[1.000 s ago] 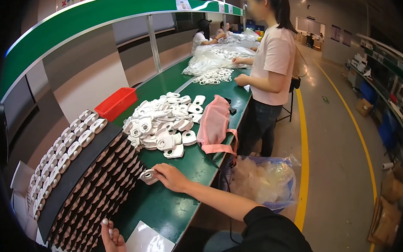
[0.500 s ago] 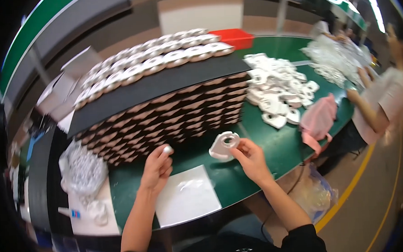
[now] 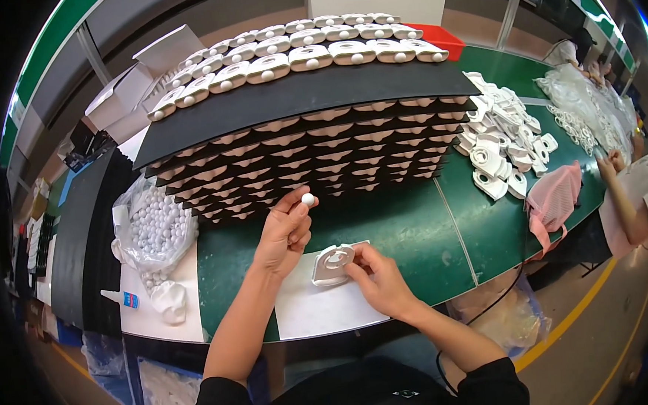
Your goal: The recorder is assembling small plastic components on a factory assembly line.
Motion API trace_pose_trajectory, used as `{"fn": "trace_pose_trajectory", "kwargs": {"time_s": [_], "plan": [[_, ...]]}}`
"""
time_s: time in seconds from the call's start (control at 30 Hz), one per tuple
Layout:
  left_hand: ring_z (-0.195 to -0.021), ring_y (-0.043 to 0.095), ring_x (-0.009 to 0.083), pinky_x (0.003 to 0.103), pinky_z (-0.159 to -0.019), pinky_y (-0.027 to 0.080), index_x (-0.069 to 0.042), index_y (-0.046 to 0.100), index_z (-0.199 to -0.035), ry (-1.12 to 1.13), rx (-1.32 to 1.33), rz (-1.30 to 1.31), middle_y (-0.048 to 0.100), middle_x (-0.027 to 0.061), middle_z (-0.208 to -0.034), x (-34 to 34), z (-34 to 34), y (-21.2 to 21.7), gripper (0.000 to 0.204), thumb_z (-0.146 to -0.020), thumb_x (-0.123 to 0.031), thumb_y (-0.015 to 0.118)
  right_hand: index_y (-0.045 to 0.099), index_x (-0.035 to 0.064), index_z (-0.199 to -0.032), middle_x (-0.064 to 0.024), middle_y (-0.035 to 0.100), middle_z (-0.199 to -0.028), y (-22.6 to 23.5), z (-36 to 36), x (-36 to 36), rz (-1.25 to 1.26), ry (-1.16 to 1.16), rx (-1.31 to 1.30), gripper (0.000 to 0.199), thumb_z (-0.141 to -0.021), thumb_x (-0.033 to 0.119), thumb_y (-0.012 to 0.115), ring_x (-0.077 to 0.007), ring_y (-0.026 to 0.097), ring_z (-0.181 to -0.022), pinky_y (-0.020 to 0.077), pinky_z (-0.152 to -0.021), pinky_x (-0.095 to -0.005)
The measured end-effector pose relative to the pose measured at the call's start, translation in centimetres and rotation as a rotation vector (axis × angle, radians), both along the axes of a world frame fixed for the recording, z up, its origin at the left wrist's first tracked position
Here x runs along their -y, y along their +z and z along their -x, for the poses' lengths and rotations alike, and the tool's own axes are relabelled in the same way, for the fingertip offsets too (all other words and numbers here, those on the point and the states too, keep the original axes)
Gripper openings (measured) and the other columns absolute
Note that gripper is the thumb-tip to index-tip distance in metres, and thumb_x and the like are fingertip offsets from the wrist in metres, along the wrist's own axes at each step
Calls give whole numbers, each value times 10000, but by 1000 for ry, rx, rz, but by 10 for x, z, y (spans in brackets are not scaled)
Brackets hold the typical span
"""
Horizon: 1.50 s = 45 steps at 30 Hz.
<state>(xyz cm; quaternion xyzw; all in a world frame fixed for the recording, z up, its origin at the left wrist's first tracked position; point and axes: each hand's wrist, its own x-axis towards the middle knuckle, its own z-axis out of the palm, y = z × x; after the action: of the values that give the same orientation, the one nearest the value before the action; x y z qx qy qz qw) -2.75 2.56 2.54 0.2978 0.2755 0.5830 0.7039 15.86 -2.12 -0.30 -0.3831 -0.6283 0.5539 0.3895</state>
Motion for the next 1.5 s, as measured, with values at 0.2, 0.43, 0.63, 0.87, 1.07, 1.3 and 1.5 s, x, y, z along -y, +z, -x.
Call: {"fn": "trace_pose_trajectory", "kwargs": {"time_s": [0.2,0.43,0.63,0.87,1.07,1.3,1.5], "plan": [[-458,298,18,158,-400,209,-102,564,-1040,-17,8,-9,592,16,-930,-2,2,-5,230,-813,-100,604,497,-16,-976,-70,588,-829,5,2,3,-187,-36,221,129,-853,24,502,-103,556,-786,452,-708,-232],[-462,292,18,155,-399,205,-101,547,-1073,-53,25,3,587,22,-948,-1,0,-2,242,-838,-141,586,502,-9,-980,-69,576,-812,0,0,3,-224,-93,166,143,-841,18,516,-123,550,-749,439,-668,-236],[-464,298,14,157,-396,211,-91,496,-1162,-64,38,5,580,27,-972,0,-1,1,307,-864,-146,548,528,14,-961,-72,520,-791,11,6,6,-555,-28,372,161,-804,-22,526,-145,525,-711,427,-626,-255],[-464,306,15,151,-396,216,-53,491,-1156,-90,-22,31,569,18,-935,2,-6,6,284,-903,-183,482,496,48,-964,-73,560,-912,-2,-4,-5,-122,-28,-72,123,-845,19,507,-148,531,-790,439,-715,-267],[-455,299,26,161,-406,214,-48,545,-961,-119,-138,44,513,-18,-771,3,-9,-1,253,-912,-282,463,447,95,-1022,-59,551,-1010,15,-18,-26,376,26,-731,118,-905,77,447,-156,521,-974,411,-856,-291],[-476,313,16,159,-430,237,-55,585,-950,-143,-218,59,537,-23,-723,7,-11,4,168,-805,-129,626,463,110,-947,-78,548,-1041,18,-31,-42,212,122,-733,136,-848,41,525,-164,514,-992,430,-861,-309],[-482,320,20,159,-433,258,-50,574,-1064,-113,-205,58,573,-21,-772,8,-12,8,288,-784,-75,638,563,52,-714,-53,626,-987,41,-40,-46,-1075,-6,168,192,-578,-71,619,-250,562,-888,474,-761,-290]]}}
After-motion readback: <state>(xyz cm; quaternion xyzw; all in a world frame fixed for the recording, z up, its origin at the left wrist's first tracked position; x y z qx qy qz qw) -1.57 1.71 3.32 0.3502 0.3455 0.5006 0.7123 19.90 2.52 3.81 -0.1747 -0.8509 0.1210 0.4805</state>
